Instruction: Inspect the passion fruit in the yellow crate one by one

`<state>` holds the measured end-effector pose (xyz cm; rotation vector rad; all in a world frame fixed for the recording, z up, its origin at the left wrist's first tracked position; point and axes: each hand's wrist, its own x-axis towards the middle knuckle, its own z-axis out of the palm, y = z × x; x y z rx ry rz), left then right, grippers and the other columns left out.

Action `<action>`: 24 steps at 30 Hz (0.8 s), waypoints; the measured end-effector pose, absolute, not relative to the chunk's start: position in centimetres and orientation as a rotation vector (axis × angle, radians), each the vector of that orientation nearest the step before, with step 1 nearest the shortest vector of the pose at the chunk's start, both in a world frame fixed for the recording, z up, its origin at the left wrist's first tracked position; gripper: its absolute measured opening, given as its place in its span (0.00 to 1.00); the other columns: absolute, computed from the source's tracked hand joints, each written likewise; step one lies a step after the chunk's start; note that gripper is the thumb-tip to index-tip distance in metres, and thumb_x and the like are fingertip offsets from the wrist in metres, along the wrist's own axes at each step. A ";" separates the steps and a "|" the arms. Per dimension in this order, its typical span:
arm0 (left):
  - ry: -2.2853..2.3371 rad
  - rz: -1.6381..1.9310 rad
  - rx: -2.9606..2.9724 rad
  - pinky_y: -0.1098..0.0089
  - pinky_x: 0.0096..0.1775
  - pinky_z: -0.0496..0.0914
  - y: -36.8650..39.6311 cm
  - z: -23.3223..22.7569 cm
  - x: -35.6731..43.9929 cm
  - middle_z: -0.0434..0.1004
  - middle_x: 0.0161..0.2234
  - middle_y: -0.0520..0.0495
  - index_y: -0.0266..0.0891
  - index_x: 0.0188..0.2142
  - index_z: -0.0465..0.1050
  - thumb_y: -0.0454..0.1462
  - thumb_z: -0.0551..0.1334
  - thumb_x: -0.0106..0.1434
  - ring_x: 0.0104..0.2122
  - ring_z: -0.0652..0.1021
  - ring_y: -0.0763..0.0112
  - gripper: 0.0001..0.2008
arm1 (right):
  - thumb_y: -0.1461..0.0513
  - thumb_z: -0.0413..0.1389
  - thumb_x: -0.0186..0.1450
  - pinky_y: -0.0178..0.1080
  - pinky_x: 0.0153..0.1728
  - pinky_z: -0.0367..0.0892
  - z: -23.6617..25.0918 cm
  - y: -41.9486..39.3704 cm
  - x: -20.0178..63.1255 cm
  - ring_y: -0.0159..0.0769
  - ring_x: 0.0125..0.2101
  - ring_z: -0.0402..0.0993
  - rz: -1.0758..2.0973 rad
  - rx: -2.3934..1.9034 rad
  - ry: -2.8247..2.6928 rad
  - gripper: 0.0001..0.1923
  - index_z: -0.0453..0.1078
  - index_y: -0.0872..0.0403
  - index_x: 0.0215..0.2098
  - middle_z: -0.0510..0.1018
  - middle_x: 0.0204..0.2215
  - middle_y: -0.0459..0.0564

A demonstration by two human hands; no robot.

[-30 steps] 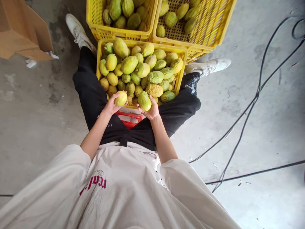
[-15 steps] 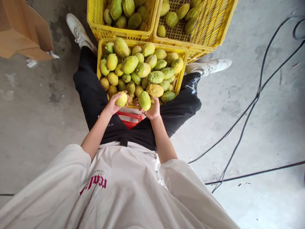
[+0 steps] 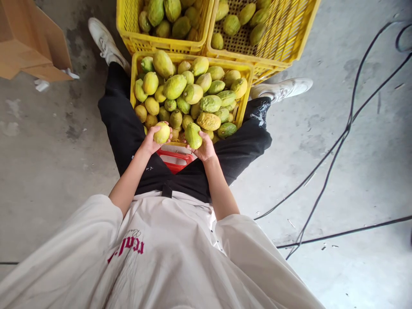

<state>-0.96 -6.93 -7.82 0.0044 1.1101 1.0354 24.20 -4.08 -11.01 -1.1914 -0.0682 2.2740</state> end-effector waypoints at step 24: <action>1.108 1.100 0.120 0.73 0.39 0.82 -7.0 -7.4 0.1 0.88 0.40 0.54 0.47 0.50 0.78 0.44 0.89 0.59 0.35 0.89 0.71 0.28 | 0.52 0.64 0.84 0.36 0.27 0.75 -10.0 -4.0 24.0 0.42 0.37 0.83 2.249 -1.229 -0.059 0.10 0.80 0.48 0.56 0.91 0.44 0.51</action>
